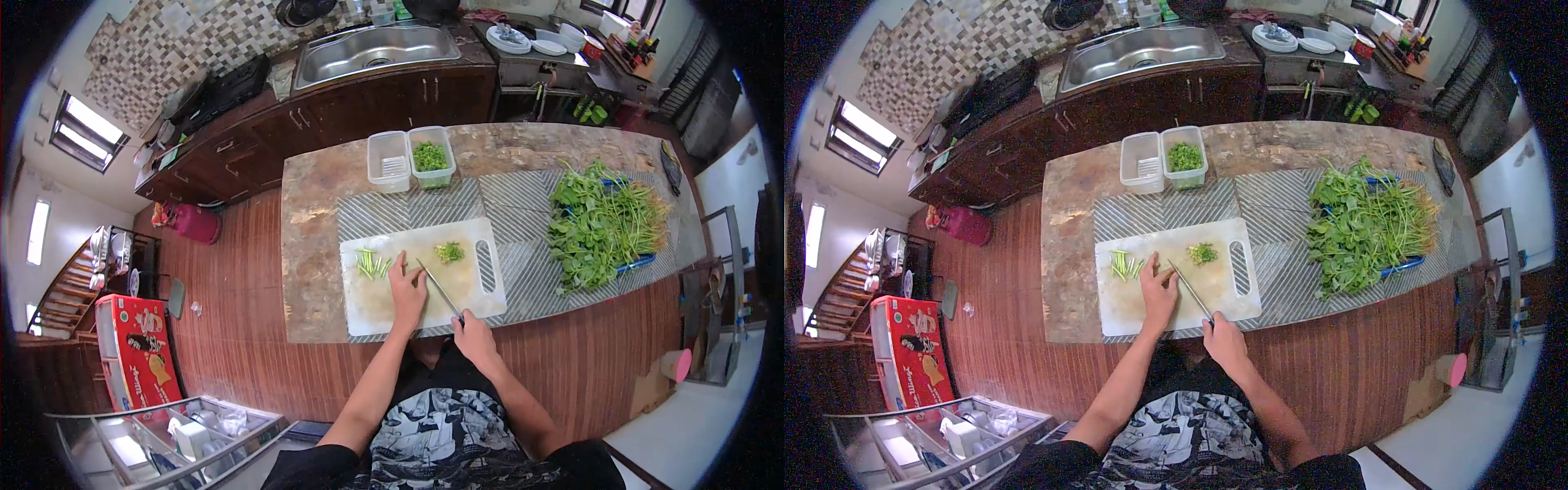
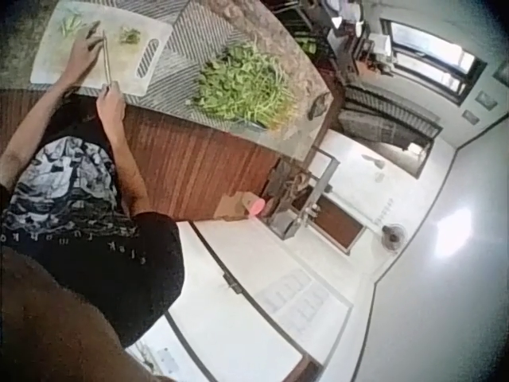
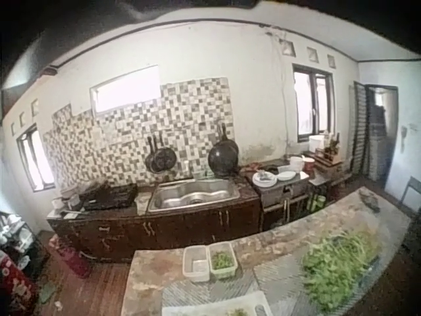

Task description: Chopping green vegetable stalks on a white cutting board with a kitchen knife.

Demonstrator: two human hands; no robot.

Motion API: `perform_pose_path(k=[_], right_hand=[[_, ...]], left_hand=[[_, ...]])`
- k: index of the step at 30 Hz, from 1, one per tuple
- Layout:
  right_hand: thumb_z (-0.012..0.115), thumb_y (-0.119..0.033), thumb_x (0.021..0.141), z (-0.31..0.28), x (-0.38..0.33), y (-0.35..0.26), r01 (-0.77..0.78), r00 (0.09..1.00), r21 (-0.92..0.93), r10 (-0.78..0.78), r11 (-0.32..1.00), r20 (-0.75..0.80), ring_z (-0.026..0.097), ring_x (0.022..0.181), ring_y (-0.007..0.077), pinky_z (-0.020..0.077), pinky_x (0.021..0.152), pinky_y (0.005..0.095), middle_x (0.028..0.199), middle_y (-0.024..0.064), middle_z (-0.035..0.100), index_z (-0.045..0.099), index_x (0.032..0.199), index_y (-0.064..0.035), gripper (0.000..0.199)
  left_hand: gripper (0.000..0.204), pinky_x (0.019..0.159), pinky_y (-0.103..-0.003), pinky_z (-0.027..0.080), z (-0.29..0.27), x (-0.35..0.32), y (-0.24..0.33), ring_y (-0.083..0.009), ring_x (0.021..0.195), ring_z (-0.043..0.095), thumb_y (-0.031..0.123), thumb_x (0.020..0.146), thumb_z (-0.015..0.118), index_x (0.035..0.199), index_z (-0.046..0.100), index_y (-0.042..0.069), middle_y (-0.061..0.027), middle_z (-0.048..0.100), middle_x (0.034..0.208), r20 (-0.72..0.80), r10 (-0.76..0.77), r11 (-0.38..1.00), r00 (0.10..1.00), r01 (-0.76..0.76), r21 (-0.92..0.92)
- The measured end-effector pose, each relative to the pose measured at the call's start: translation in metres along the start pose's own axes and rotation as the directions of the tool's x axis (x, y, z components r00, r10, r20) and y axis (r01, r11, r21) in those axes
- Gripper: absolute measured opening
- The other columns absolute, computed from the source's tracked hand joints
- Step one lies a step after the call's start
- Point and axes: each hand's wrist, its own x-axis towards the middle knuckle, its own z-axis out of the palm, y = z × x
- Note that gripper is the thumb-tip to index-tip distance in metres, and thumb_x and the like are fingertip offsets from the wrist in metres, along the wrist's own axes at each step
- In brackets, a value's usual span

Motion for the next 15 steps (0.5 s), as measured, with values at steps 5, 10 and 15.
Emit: perform_pose_path(k=[5,10,15], right_hand=[[0.061,-0.028,0.097,-0.005,0.009,0.004,0.055,0.998,-0.008,-0.055,0.998,0.032,0.062,0.08,0.0534,0.0487,0.071,0.0604,0.08,0.0319,0.064,0.057,0.093,0.0009,0.03],[0.061,-0.028,0.097,-0.012,0.013,0.014,0.084,0.996,-0.005,-0.083,0.996,0.043,0.062,0.08,0.0537,0.0484,0.071,0.0607,0.08,0.0321,0.064,0.057,0.093,0.0014,0.03],[0.061,-0.029,0.097,-0.016,0.013,0.014,0.102,0.993,-0.037,-0.099,0.994,0.071,0.062,0.08,0.0538,0.0482,0.071,0.0609,0.079,0.0321,0.064,0.057,0.093,0.0016,0.031]], left_hand=[[0.017,0.106,-0.043,0.04,0.011,-0.009,0.006,-0.0394,0.123,0.049,0.006,0.084,0.073,0.099,0.077,-0.003,-0.0234,0.043,0.151,-0.092,-0.058,0.994,0.994,0.066,0.088],[0.018,0.109,-0.044,0.039,0.015,-0.012,0.013,-0.0422,0.128,0.045,0.007,0.085,0.073,0.1,0.078,-0.001,-0.0245,0.04,0.153,-0.129,-0.086,0.982,0.988,0.106,0.157],[0.02,0.111,-0.045,0.036,0.014,-0.012,0.012,-0.0444,0.129,0.041,0.011,0.088,0.072,0.105,0.078,0.003,-0.0253,0.042,0.152,-0.124,-0.094,0.968,0.988,0.119,0.221]])
